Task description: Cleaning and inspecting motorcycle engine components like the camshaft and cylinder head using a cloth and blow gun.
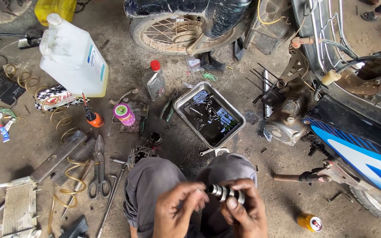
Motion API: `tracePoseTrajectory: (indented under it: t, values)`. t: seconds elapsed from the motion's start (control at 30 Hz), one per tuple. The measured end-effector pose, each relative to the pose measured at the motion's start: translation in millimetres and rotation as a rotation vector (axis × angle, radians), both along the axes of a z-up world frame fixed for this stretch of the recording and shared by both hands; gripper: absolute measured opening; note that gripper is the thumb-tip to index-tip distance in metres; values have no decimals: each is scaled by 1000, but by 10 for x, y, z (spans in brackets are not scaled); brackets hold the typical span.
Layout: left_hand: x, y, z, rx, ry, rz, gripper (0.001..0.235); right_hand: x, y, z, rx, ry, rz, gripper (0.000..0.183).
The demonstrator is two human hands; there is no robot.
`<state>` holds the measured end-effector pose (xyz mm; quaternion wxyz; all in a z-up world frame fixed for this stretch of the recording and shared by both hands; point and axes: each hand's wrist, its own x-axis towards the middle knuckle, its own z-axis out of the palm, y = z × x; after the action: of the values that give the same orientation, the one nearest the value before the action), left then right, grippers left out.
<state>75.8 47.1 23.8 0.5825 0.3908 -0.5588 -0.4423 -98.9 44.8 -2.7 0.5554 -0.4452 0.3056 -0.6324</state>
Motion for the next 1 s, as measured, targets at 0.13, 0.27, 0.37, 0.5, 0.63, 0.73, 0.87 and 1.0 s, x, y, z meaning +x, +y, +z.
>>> tracePoseTrajectory:
  t: [0.13,0.27,0.37,0.5,0.63,0.73,0.87,1.0]
  values:
    - [-72,-42,82,68,47,26,58,32,-28,-220,385,-490,306,26]
    - [-119,-70,104,64,137,-43,57,17,37,-434,636,-511,326,28]
    - [-95,-124,51,60,223,-64,32,-28,43,-524,884,-451,426,56]
    - [-2,-131,-45,197,345,-184,28,-28,30,-366,1008,-450,684,65]
    - [-21,-143,66,237,437,-209,24,52,52,-270,918,-272,626,74]
    - [-35,-91,83,131,263,-96,16,235,182,-292,282,11,168,36]
    - [-8,27,226,47,110,70,14,96,221,-94,-44,651,-113,42]
    - [49,70,332,38,230,416,16,146,205,0,-420,745,-336,13]
